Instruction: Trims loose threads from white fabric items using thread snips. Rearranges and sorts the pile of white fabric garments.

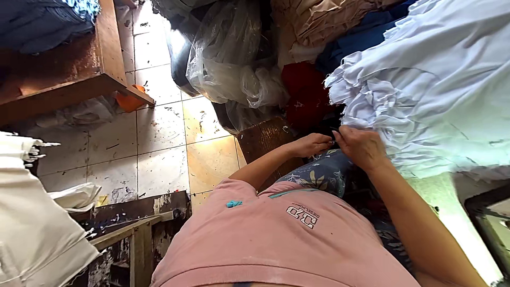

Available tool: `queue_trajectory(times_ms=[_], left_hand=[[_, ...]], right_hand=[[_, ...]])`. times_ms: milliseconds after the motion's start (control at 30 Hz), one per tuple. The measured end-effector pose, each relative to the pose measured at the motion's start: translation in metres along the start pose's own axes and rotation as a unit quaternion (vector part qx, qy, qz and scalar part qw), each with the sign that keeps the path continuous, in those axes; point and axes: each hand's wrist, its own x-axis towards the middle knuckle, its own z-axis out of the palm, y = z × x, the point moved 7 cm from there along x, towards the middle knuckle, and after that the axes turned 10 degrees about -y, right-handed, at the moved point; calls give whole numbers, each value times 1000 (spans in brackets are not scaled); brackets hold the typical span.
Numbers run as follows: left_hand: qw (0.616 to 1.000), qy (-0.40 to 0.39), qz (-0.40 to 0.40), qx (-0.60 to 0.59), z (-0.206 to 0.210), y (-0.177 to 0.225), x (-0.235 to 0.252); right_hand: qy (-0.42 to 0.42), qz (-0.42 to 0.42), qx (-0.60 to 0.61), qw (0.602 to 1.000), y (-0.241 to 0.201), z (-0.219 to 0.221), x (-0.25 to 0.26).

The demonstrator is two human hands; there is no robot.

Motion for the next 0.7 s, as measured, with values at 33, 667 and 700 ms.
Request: queue_trajectory(times_ms=[33,667,700], left_hand=[[997,4,-18,81,-2,-3,2],[952,117,69,-273,-33,-22,63],[958,117,83,-250,-36,-20,57]], right_hand=[[-11,20,11,1000,11,-6,-1],[164,82,143,973,79,-32,-20],[157,84,139,974,78,-31,-20]])
